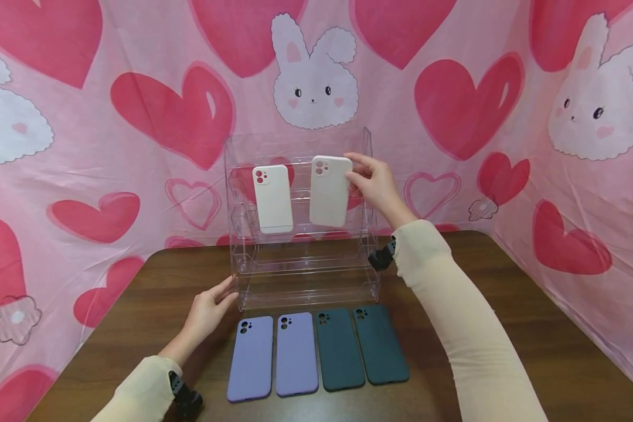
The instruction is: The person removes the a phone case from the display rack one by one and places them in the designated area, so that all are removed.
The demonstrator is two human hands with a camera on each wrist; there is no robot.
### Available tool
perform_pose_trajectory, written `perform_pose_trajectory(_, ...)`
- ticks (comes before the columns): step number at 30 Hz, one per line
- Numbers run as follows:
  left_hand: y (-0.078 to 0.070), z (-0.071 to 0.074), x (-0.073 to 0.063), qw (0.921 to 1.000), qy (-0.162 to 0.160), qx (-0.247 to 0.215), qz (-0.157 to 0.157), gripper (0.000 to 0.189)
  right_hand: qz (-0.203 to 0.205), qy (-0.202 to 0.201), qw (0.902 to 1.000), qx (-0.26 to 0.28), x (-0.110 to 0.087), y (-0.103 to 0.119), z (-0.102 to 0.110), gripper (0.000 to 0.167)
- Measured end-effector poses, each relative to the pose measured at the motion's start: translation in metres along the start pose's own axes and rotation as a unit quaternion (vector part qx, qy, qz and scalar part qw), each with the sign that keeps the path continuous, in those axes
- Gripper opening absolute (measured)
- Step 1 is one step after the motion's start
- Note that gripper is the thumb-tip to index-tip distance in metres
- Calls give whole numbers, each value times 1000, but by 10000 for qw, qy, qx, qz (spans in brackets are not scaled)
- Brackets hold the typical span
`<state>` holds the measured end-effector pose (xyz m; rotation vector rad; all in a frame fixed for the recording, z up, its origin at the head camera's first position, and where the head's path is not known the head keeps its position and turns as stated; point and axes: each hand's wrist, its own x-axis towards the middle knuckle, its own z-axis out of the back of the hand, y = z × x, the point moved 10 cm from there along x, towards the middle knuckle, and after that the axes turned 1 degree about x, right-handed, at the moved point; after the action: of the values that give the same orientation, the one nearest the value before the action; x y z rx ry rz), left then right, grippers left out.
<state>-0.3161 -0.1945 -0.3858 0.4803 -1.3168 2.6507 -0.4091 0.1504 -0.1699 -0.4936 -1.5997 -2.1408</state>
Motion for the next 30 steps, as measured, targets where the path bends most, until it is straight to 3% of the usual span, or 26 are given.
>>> perform_pose_trajectory(23,0,0,-1,10000,-23,-46,-29,48,-2,786,9959,-446,-49,-15,-3,39)
perform_pose_trajectory(30,0,0,0,10000,-36,-83,-40,48,-390,987,9939,-298,-65,-24,-1,40)
